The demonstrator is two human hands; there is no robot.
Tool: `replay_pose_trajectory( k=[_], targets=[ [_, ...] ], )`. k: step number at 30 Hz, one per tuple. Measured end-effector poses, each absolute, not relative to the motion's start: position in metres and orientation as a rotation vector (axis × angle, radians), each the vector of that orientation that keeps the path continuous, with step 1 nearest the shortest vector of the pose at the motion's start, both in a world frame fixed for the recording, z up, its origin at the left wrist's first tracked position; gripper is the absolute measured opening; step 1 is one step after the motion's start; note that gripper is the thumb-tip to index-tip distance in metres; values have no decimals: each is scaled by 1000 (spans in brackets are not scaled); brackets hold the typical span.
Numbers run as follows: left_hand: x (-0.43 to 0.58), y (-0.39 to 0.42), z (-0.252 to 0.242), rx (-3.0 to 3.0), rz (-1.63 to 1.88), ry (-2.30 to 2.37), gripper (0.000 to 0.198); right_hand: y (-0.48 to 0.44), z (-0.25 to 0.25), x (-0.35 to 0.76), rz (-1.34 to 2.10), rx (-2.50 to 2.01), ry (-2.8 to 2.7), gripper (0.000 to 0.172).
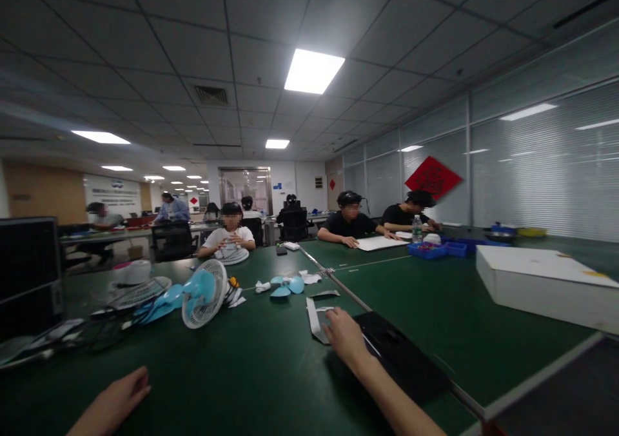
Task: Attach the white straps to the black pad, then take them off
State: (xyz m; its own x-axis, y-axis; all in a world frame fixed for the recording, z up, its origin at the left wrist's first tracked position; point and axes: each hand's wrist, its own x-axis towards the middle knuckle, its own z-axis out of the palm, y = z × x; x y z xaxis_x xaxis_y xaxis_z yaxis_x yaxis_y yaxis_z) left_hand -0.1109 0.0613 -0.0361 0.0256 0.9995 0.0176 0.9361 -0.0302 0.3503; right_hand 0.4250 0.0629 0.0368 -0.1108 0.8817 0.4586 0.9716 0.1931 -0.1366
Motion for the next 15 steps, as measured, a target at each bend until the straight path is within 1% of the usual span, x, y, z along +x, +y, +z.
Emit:
replay_pose_trajectory(
  k=[3,7,11,15],
  targets=[
    [-114,64,-40,2057,401,1989,25,57,41,466,-355,-1807,-1860,24],
    [-116,65,-41,2043,381,1981,25,49,30,523,-439,-1986,-1651,25],
    [-113,62,-37,2050,392,1985,26,41,14,551,-319,-2089,-1560,26],
    [-108,58,-32,2051,382,2036,27,36,13,553,-182,-2127,-1624,25]
  ],
)
